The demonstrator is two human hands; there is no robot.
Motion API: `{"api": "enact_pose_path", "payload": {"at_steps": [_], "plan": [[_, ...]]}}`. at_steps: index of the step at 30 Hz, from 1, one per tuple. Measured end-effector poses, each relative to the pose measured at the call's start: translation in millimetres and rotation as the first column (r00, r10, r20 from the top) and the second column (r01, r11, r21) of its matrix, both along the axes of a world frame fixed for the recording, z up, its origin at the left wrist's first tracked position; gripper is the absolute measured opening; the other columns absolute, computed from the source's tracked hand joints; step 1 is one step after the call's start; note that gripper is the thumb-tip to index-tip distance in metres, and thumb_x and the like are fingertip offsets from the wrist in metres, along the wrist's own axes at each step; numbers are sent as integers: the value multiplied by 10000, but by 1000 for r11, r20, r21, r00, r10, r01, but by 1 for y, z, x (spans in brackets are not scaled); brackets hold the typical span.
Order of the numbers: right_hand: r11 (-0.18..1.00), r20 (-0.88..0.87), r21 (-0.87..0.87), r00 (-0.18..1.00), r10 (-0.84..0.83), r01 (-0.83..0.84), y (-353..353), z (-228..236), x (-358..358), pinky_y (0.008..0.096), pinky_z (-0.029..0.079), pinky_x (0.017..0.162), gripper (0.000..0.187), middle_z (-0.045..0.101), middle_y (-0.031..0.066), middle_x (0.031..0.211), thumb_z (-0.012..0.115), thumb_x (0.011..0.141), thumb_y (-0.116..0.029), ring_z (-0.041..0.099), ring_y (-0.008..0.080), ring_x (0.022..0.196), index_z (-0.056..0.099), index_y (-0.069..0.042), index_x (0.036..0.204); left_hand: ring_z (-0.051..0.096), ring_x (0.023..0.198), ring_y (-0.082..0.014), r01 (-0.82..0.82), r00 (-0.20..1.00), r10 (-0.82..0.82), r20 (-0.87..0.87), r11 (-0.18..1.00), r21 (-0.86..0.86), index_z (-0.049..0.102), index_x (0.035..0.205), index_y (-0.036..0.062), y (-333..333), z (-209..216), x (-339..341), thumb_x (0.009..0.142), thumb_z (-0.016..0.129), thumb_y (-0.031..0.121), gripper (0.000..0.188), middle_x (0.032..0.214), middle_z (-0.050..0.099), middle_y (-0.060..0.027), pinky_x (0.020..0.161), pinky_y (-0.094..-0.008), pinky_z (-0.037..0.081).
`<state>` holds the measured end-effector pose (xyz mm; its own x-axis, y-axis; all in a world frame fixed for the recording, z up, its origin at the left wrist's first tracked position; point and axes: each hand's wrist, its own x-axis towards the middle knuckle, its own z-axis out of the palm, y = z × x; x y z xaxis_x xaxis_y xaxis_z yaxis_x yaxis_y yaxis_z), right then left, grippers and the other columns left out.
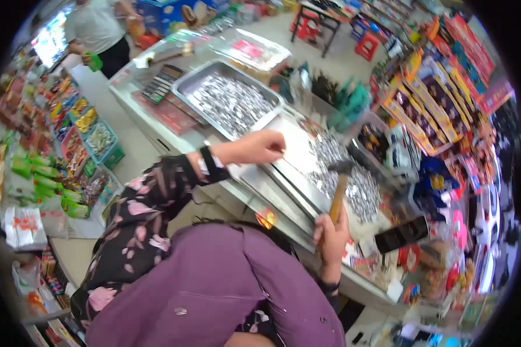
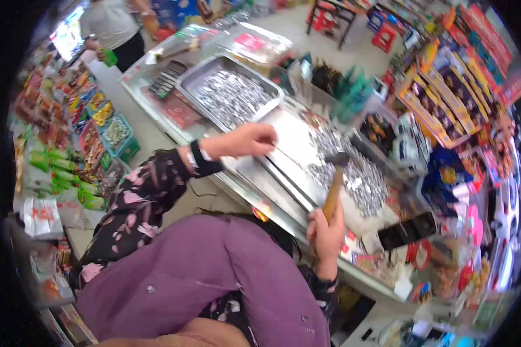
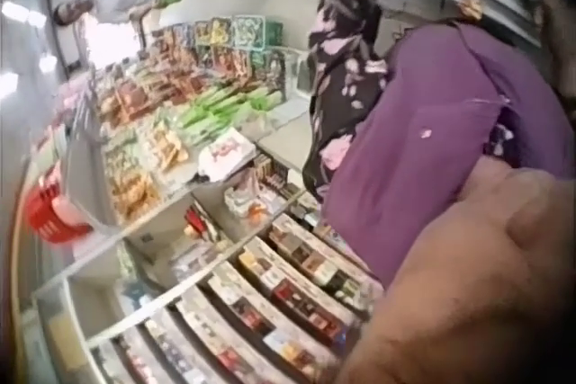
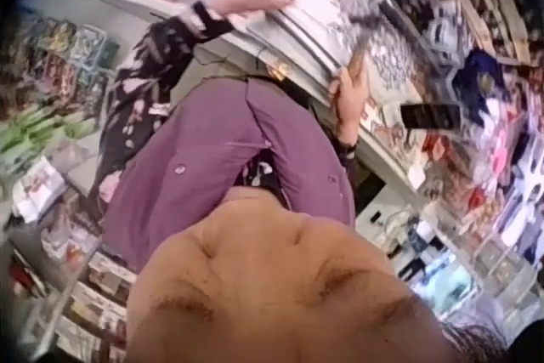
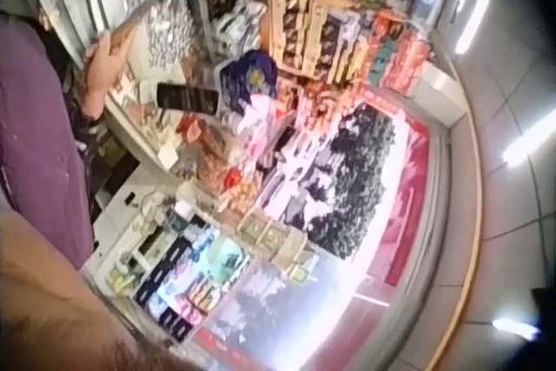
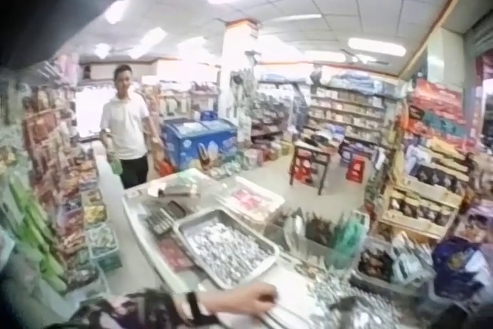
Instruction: The person uses a hammer to crack small foil-wrapped items on a metal bar, placing the processed pieces into a tray. After finishing the task, the person stands up and retrieves a plastic bag from a nearby shelf.
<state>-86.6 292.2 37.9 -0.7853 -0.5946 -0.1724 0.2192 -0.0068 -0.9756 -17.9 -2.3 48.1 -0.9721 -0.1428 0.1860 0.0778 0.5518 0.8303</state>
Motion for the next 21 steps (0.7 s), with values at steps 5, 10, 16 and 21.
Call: {"api": "enact_pose_path", "payload": {"at_steps": [5,10,16,21], "plan": [[988,-20,-9,988,155,-155,-17,13,1,187,370,408,605,571,72,792,527,870,-40,450,57,457,276,-22,1420,579,768,-137,-184,977,200,-78,967,177,626,873,49,2,-20,22,779,667,92,111,803,599,-46,688,-295,459],[962,-16,1,962,274,-274,-24,15,7,199,391,441,636,571,66,841,564,872,-59,490,70,511,266,-41,1434,575,815,-202,-208,946,155,-285,964,-165,640,831,63,12,-35,17,756,690,107,100,838,604,-48,745,-318,439],[926,-62,64,925,376,-372,-21,21,10,185,378,443,634,569,86,811,507,877,-37,473,67,497,226,-23,1445,543,857,-230,-196,948,139,-286,964,-182,646,784,78,21,-43,17,743,687,129,77,862,612,-28,788,-343,425],[899,-60,89,899,435,-429,-18,33,14,189,385,453,619,575,92,822,498,886,-50,472,65,502,234,-33,1446,535,862,-232,-196,926,106,-361,955,-221,638,791,88,24,-47,20,746,683,124,73,879,605,-23,786,-345,423]]}}
